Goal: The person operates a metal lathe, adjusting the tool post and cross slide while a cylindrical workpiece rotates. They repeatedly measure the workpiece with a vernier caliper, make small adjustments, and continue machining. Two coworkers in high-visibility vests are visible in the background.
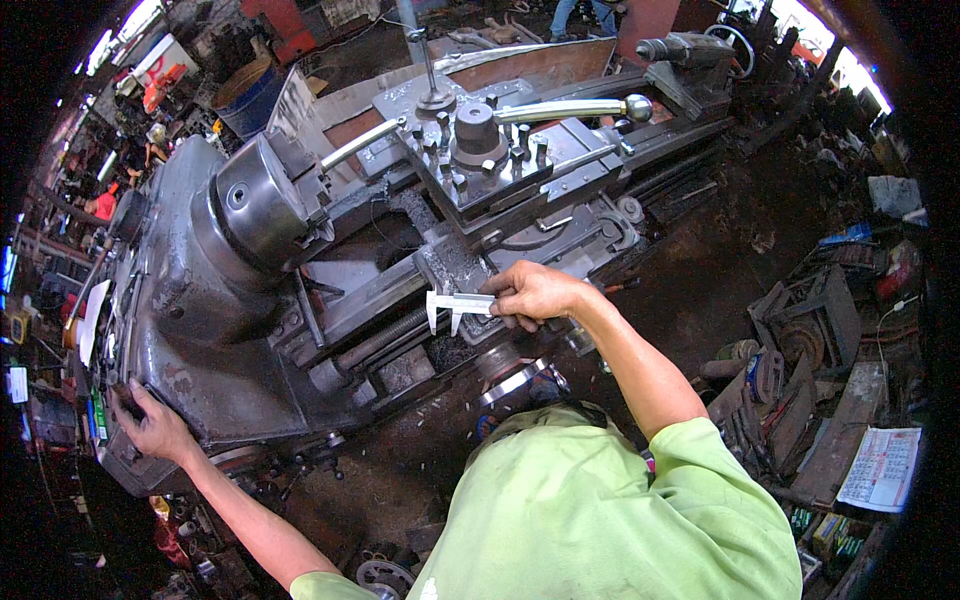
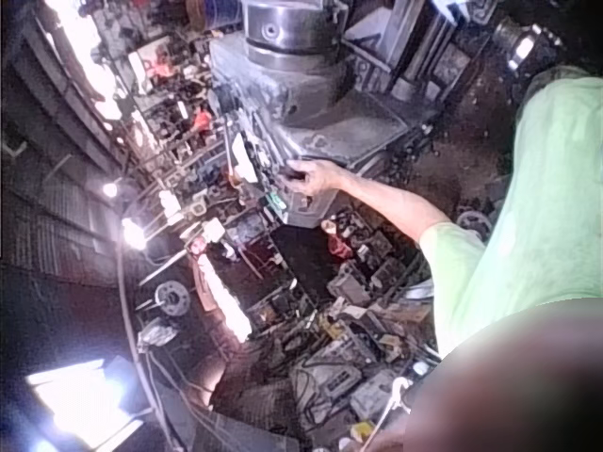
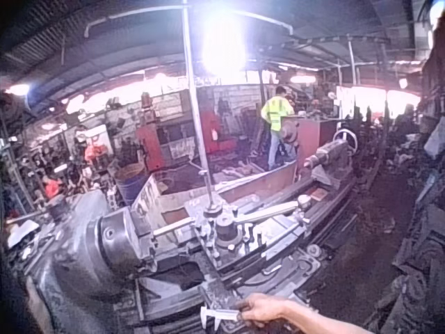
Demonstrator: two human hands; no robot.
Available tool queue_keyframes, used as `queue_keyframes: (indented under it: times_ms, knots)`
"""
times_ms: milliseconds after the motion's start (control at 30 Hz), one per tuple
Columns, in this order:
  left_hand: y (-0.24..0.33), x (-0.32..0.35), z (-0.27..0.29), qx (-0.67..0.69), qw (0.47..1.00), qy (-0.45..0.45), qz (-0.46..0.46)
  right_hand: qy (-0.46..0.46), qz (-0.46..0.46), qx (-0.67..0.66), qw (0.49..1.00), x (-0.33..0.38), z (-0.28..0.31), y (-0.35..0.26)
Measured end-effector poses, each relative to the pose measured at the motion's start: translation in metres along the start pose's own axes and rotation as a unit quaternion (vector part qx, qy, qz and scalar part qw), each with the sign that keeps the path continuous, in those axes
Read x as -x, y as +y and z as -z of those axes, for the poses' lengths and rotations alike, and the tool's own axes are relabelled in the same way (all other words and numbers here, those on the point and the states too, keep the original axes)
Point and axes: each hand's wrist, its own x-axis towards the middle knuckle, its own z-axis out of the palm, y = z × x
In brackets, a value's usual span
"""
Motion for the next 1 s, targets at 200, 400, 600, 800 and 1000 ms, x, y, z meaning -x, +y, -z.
queue_keyframes:
  times_ms: [200, 400, 600, 800, 1000]
  knots:
    - [0.0041, -0.0003, 0.0005, 0.016, 1.000, -0.001, 0.008, 0.001, -0.003, 0.008, 1.000, -0.0012, 0.0006, 0.0010]
    - [0.0041, 0.0004, 0.0008, 0.018, 1.000, 0.004, 0.006, 0.009, 0.002, -0.002, 1.000, 0.0003, 0.0013, 0.0001]
    - [0.0032, -0.0010, 0.0005, 0.005, 1.000, 0.001, -0.002, 0.012, 0.001, 0.014, 1.000, -0.0008, 0.0018, 0.0015]
    - [0.0007, 0.0002, 0.0004, -0.010, 1.000, 0.000, -0.005, 0.000, -0.005, 0.017, 1.000, 0.0040, 0.0038, -0.0039]
    - [0.0009, -0.0015, 0.0003, 0.019, 1.000, 0.002, 0.009, 0.013, -0.008, 0.024, 1.000, 0.0059, 0.0036, -0.0021]
